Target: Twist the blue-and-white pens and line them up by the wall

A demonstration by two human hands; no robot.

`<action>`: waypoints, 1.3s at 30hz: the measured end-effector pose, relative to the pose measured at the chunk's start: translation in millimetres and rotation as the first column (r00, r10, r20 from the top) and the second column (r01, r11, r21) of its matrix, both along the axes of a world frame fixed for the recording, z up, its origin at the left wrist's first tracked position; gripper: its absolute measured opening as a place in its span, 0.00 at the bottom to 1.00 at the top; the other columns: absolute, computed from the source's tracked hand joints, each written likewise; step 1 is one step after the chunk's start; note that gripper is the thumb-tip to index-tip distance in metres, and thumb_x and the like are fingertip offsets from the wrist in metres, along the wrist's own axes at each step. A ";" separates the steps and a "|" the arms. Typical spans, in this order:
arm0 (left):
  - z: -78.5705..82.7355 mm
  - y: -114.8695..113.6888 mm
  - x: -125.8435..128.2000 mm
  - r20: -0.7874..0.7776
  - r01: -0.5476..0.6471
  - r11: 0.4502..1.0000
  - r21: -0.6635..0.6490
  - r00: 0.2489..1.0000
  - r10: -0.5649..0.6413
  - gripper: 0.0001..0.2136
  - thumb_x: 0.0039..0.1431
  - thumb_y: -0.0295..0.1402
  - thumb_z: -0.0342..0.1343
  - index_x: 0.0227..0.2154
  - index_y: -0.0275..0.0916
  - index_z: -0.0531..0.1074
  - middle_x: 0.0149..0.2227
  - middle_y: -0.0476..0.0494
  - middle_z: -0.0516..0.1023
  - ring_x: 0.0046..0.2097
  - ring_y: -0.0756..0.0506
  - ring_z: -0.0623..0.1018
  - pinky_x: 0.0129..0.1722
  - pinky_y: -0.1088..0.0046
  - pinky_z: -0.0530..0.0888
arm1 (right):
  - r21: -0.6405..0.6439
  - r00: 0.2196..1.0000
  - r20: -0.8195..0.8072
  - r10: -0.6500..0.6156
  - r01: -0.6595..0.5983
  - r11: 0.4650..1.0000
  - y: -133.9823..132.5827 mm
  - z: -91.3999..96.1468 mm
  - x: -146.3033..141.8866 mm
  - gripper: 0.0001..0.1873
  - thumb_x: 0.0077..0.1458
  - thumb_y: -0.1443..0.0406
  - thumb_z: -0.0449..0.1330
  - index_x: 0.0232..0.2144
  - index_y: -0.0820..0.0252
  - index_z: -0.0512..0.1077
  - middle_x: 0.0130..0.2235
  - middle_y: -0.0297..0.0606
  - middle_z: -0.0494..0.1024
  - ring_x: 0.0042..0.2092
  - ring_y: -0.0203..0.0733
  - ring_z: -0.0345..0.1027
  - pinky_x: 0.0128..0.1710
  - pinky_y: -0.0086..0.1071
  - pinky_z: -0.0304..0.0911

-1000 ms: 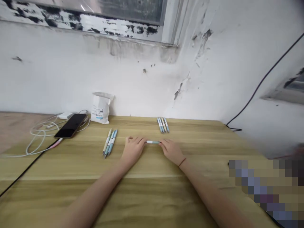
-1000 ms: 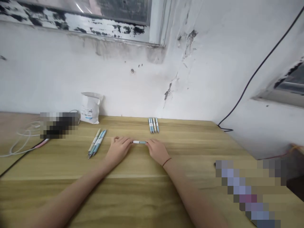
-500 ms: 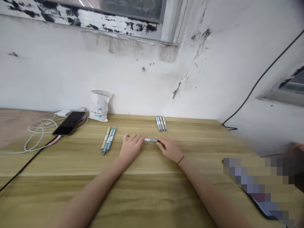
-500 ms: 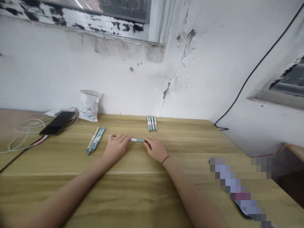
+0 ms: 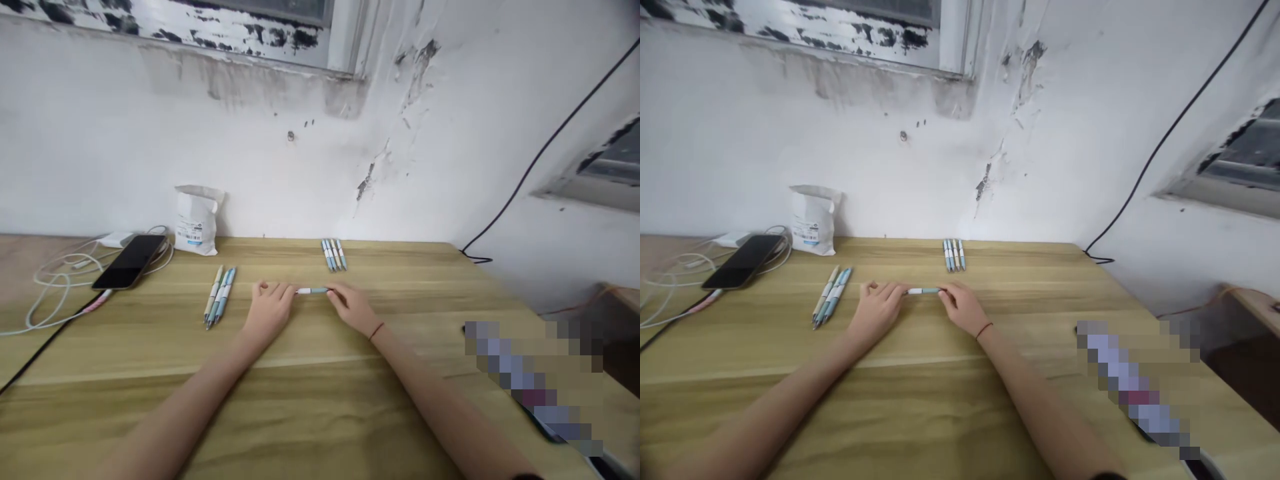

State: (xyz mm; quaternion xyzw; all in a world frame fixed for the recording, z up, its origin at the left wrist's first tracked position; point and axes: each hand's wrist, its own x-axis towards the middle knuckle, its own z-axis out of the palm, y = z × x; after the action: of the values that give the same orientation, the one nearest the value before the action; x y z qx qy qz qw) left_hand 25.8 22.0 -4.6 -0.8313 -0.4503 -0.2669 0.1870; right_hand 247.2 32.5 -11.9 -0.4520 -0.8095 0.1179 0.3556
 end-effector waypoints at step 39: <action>1.6 -6.3 7.3 -0.030 0.024 0.954 -0.299 0.999 -0.035 0.12 0.64 0.39 0.43 0.48 0.50 0.65 0.36 0.48 0.75 0.34 0.46 0.75 0.28 0.75 0.65 | -0.139 0.992 -0.127 -0.010 -0.008 0.990 -11.1 -1.5 -16.8 0.11 0.58 0.60 0.51 0.35 0.59 0.70 0.30 0.36 0.74 0.30 0.38 0.67 0.32 0.32 0.63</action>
State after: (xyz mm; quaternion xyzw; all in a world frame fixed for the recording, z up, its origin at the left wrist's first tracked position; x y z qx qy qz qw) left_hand 33.1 15.7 -3.0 -0.8612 -0.4696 -0.1839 0.0633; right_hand 230.4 21.3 -13.4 -0.4676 -0.7748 0.2024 0.3742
